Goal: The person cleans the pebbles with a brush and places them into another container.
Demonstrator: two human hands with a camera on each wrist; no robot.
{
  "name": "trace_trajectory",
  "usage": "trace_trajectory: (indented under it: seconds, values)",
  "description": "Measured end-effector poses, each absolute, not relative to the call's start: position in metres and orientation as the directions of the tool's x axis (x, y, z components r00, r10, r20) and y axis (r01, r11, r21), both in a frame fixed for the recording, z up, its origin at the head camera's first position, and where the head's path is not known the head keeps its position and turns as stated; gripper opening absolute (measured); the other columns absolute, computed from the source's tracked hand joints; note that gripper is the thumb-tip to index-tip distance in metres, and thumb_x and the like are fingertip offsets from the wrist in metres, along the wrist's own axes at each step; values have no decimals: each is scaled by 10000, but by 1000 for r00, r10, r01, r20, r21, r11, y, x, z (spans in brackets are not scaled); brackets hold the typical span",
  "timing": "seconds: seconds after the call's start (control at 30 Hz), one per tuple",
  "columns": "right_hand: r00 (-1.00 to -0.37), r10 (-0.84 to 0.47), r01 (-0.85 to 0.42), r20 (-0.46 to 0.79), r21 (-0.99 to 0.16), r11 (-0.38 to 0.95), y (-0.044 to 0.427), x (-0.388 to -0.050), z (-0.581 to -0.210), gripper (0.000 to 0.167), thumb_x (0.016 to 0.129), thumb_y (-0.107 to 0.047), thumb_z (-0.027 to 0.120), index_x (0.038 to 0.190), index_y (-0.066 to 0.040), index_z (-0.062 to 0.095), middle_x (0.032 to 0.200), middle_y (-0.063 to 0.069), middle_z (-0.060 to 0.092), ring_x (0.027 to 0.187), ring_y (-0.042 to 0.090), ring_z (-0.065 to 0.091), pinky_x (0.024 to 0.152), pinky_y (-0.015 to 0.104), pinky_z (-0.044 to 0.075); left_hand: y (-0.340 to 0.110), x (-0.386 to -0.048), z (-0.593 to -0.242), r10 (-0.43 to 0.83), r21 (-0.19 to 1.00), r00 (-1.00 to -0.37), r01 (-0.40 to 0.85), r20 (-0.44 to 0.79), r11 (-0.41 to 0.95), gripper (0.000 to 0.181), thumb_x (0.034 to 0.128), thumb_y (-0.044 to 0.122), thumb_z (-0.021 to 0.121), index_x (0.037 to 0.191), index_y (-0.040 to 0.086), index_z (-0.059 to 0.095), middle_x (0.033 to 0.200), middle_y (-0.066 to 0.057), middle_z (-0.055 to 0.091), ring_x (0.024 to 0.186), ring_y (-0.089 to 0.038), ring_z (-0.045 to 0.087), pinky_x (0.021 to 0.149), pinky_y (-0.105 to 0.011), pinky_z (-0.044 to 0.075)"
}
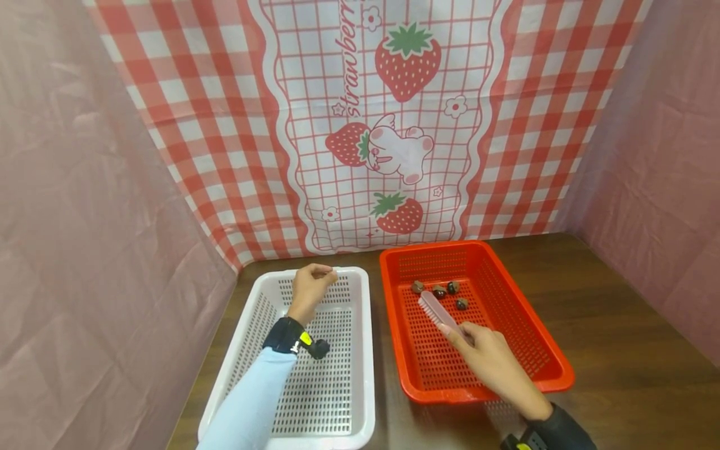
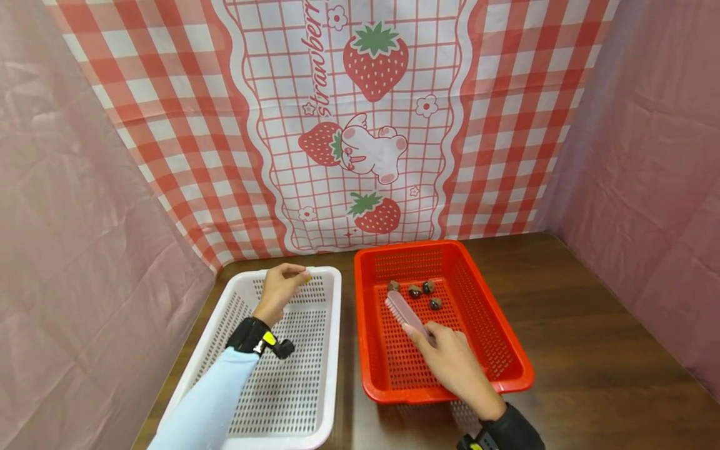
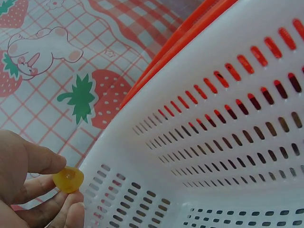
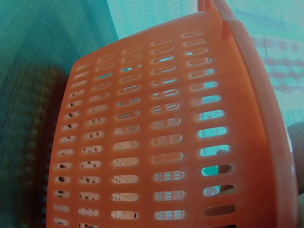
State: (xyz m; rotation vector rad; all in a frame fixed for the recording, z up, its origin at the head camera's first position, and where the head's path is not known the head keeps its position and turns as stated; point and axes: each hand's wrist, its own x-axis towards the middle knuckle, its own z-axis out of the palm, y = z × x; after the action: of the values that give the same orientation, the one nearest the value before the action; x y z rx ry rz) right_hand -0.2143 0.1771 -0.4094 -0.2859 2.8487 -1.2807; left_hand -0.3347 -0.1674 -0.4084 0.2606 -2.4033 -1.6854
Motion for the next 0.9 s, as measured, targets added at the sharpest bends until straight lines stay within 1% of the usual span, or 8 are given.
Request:
trace_trajectory:
  seconds: [0.1, 0.23, 0.3, 0.43, 0.5, 0.6, 0.77, 0.9]
  values:
    - [-984, -165, -155, 61, -745, 649, 177, -215, -409, 435, 1043, -467, 586, 804, -105, 559, 615, -35, 375, 518, 84, 304, 497, 225, 288, -169, -335, -409, -262, 946, -964, -39, 50, 323, 217, 893, 173, 781, 1078, 68, 743, 1000, -91, 727, 946, -298, 684, 782, -345, 570]
    - [-986, -163, -143, 46, -743, 654, 177, -215, -409, 478, 1031, -523, 572, 817, -96, 573, 612, -29, 382, 513, 92, 305, 484, 232, 288, -172, -335, -410, -267, 952, -963, -44, 41, 303, 229, 888, 180, 789, 1074, 55, 737, 1001, -106, 729, 978, -378, 711, 789, -362, 606]
    - [-987, -159, -136, 40, -742, 656, 177, -214, -408, 495, 1021, -549, 570, 829, -93, 587, 614, -27, 390, 513, 98, 316, 478, 238, 288, -173, -336, -410, -275, 946, -960, -46, 47, 319, 235, 886, 191, 796, 1070, 56, 740, 993, -104, 734, 958, -363, 720, 779, -357, 608]
    - [-987, -157, -130, 33, -743, 657, 176, -214, -408, 504, 1018, -557, 571, 841, -87, 607, 615, -33, 396, 514, 100, 330, 479, 239, 287, -176, -336, -410, -300, 927, -952, -53, 66, 372, 235, 876, 206, 801, 1058, 65, 751, 965, -88, 740, 862, -259, 714, 744, -334, 591]
    - [-987, -158, -133, 37, -742, 657, 176, -214, -408, 503, 1020, -555, 569, 836, -88, 604, 615, -35, 396, 514, 98, 332, 481, 237, 286, -178, -337, -410, -307, 922, -949, -60, 66, 383, 236, 873, 203, 799, 1058, 63, 753, 961, -88, 738, 844, -224, 697, 741, -330, 586]
    - [-986, -162, -138, 40, -740, 659, 177, -214, -409, 492, 1023, -546, 570, 838, -90, 602, 618, -32, 398, 515, 101, 333, 478, 241, 286, -180, -336, -410, -315, 918, -948, -75, 56, 390, 239, 871, 193, 794, 1064, 59, 753, 967, -88, 732, 858, -221, 683, 764, -341, 575]
    - [-987, -158, -125, 26, -743, 658, 177, -215, -410, 490, 1025, -533, 579, 850, -77, 611, 619, -29, 399, 517, 104, 335, 480, 236, 292, -183, -336, -409, -319, 904, -946, -86, 57, 418, 240, 862, 193, 790, 1066, 71, 756, 975, -84, 731, 914, -244, 650, 800, -375, 517]
    - [-987, -158, -131, 34, -740, 660, 176, -216, -410, 465, 1025, -516, 591, 854, -83, 608, 632, -26, 404, 533, 111, 353, 492, 240, 300, -185, -337, -410, -315, 904, -947, -80, 63, 420, 233, 866, 176, 789, 1066, 63, 752, 987, -93, 732, 928, -255, 653, 809, -392, 526]
